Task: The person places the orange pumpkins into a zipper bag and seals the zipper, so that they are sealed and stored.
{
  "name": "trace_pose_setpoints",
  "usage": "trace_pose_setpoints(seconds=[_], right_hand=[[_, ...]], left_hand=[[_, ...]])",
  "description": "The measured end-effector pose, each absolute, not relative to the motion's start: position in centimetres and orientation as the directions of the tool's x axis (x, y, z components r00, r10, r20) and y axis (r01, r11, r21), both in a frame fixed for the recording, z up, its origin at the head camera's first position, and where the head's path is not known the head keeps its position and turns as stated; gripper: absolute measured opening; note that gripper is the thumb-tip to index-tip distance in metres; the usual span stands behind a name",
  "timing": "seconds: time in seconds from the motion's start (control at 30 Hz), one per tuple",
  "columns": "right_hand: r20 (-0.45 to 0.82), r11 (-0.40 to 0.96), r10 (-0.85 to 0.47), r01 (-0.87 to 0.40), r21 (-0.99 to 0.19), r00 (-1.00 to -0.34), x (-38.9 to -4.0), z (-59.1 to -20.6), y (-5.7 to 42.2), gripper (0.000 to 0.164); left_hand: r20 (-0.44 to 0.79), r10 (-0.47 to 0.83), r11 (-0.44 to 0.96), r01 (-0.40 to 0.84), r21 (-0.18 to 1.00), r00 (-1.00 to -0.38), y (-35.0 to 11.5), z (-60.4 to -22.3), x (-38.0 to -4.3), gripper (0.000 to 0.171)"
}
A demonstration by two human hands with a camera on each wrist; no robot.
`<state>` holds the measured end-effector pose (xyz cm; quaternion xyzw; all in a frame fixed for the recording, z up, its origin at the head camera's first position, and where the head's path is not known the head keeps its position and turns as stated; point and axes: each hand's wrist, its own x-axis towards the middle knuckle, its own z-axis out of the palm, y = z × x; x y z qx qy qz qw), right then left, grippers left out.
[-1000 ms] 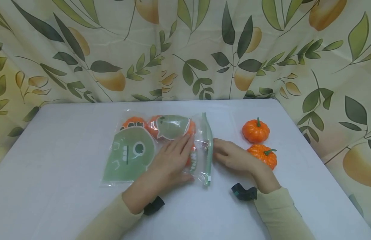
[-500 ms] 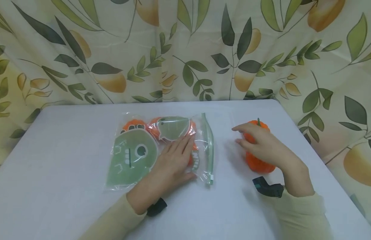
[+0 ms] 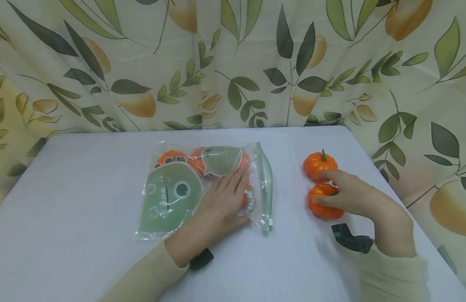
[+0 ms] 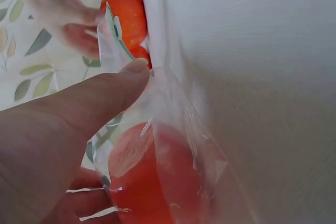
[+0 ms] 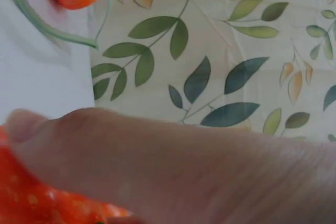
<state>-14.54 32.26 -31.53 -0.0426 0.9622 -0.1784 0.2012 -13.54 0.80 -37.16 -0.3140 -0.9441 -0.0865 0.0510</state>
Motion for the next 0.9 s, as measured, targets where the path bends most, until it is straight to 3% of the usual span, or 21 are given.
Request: trace_pose_setpoints(seconds=[0.17,0.43,0.67,0.9], right_hand=[[-0.445,0.947,-0.145,0.006,-0.32,-0.884,-14.6,-32.2,31.7,0.084],[-0.312,0.923,-0.234,-0.11,-0.368,-0.921,-14.6,-32.4,30.0,0.077],[-0.285,0.92,-0.267,-0.154,-0.361,-0.921,-15.0,-32.0,28.1,0.063],[-0.289,0.916,-0.254,-0.134,-0.377,-0.923,-15.2,-32.7,27.7,0.07]], left_hand=[[0.168,0.58,0.789,0.601,0.128,-0.797,0.6,-37.4,-13.4,0.111],[0.161,0.584,0.784,0.604,0.142,-0.796,0.5,-37.5,-13.5,0.11],[0.145,0.59,0.783,0.607,0.135,-0.794,0.7,-37.3,-13.6,0.11],[0.124,0.584,0.792,0.597,0.128,-0.802,0.6,-37.3,-13.5,0.11]])
